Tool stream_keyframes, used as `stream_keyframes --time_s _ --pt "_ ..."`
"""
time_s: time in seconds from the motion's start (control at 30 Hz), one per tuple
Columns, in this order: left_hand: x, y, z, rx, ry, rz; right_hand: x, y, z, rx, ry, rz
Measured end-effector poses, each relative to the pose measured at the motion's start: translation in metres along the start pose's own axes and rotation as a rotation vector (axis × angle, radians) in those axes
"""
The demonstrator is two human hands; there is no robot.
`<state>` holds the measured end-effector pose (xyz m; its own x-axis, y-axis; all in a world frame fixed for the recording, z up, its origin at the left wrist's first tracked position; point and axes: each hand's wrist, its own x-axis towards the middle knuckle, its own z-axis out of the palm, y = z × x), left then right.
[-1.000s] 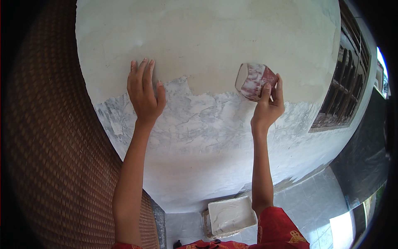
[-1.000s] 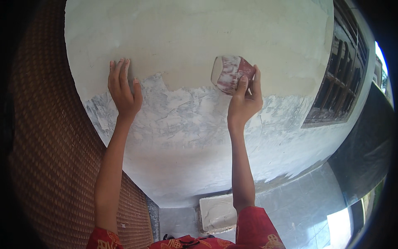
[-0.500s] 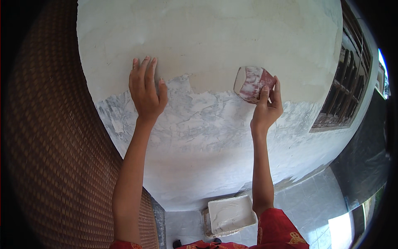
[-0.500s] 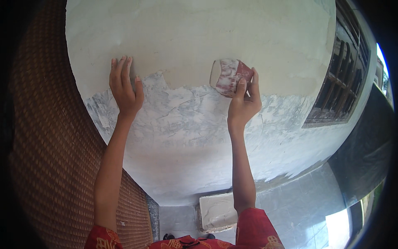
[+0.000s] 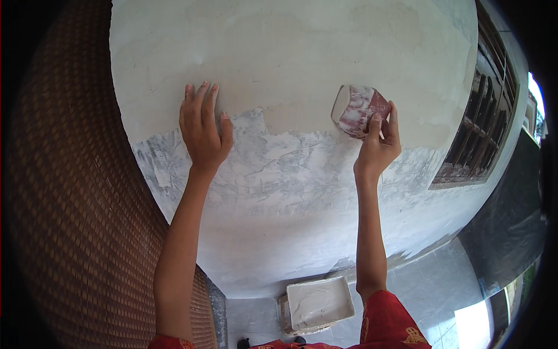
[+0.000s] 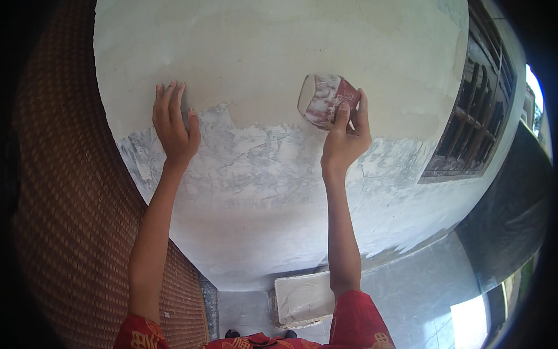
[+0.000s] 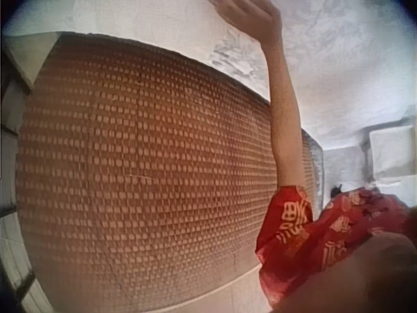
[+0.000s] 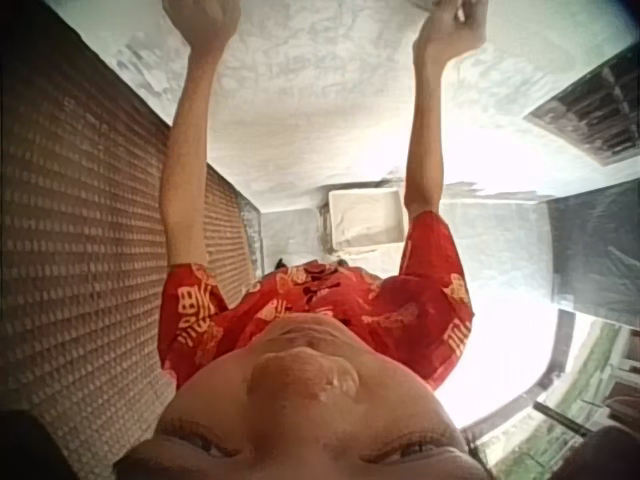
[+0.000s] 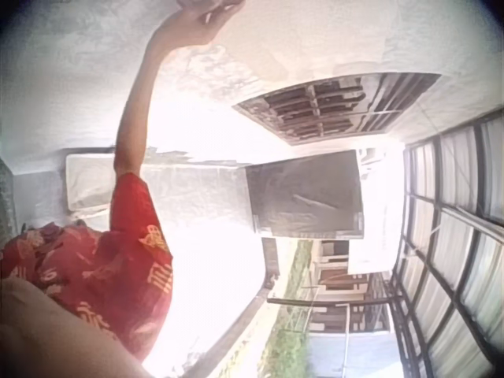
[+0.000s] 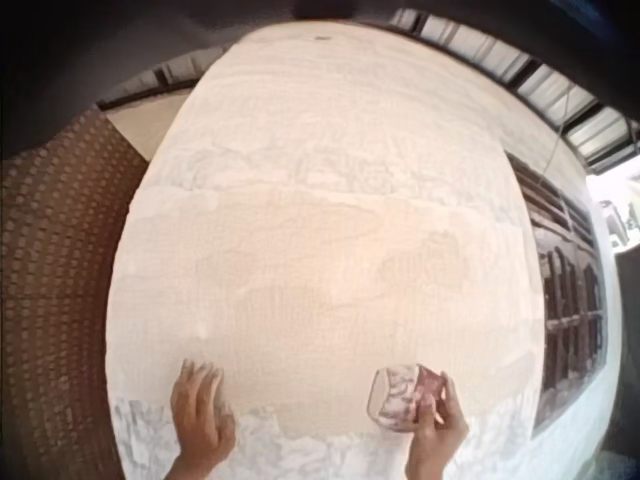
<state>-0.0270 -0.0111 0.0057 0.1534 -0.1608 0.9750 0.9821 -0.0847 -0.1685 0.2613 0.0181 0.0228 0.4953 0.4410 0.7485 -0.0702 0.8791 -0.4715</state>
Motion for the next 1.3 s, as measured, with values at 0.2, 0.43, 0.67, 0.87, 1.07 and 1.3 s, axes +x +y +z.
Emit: stream_keyframes --time_s 0.2,0.43,0.67,0.87,1.07,1.3 --pt "0.0 -0.004 0.002 -0.003 0.001 0.003 -0.039 -0.012 0.023 0.072 -0.199 0.057" --pt "0.0 0.0 0.001 -0.032 -0.015 0.016 -0.022 0.015 -0.01 0.018 -0.008 0.054" --pt "0.0 -0.006 -0.001 0.01 -0.041 0.028 -0.059 -0.016 0.033 0.013 -0.221 0.038" --pt "-0.002 -0.006 0.001 0.006 -0.005 0.007 -0.042 0.013 0.015 -0.051 -0.089 0.015" --pt "0.002 0.003 0.003 -0.005 -0.05 0.007 -0.042 -0.009 0.002 0.074 0.0 0.047" --pt "-0.001 -0.002 0.004 -0.005 0.027 0.004 -0.051 0.013 0.01 -0.064 -0.109 0.107"
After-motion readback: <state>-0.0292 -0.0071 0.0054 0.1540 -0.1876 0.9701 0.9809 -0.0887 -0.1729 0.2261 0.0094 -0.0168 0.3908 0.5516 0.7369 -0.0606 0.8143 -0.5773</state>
